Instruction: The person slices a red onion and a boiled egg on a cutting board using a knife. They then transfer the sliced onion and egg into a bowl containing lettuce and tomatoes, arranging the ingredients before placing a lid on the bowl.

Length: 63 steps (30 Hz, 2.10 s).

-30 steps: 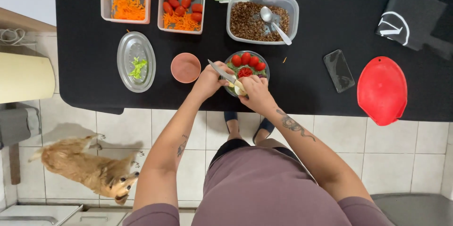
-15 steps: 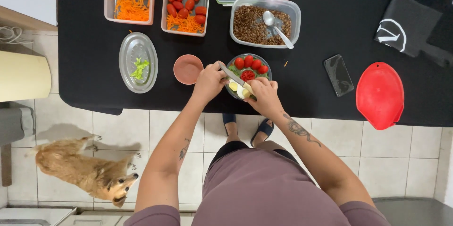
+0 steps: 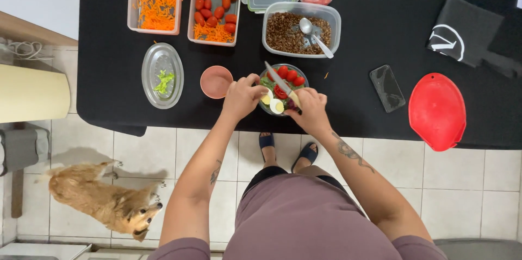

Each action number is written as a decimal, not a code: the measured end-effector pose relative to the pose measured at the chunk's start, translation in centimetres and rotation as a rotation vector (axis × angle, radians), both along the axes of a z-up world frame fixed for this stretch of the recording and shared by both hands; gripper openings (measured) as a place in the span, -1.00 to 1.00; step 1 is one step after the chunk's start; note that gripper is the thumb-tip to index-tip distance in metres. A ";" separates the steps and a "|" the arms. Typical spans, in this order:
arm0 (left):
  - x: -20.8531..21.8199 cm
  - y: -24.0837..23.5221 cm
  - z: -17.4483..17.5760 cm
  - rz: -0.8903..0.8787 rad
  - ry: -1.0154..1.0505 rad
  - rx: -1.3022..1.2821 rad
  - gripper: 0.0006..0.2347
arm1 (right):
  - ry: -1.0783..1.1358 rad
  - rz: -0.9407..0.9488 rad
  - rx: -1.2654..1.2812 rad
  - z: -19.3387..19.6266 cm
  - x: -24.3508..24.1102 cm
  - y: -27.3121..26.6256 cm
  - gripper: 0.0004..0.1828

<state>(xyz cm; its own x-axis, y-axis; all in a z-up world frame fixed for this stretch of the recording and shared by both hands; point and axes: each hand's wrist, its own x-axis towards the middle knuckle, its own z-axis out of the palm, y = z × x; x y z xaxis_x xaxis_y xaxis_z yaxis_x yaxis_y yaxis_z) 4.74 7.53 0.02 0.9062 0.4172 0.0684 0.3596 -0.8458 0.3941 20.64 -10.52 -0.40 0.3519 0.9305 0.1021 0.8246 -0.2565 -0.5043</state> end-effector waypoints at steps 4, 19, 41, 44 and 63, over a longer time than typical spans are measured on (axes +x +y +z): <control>-0.4 -1.1 -0.3 0.091 -0.069 -0.036 -0.73 | 0.092 -0.123 0.031 3.6 1.6 -3.5 -0.60; -19.5 -29.7 -10.1 1.142 0.150 -0.638 -0.69 | 0.203 0.193 -0.173 2.9 7.1 -16.9 -0.65; -7.5 -68.2 15.7 1.959 -0.982 -0.561 -0.75 | 0.994 1.621 -0.901 10.5 -16.7 -32.6 -0.81; -8.5 -71.5 15.7 2.008 -1.081 -0.266 -0.79 | 0.991 1.652 -1.010 13.8 -20.9 -37.5 -0.79; -29.1 -97.1 8.1 2.657 -0.052 -0.295 -0.85 | 0.379 1.613 -0.878 10.2 -35.9 -51.3 -0.64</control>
<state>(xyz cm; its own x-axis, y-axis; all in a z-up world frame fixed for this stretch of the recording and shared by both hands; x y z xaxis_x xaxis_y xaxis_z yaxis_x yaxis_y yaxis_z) -24.36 -89.60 8.17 -0.9880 0.0387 -0.1493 -0.0223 0.9220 0.3865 -15.26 -61.87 9.76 -0.9169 0.0853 -0.3900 0.3969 0.2996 -0.8676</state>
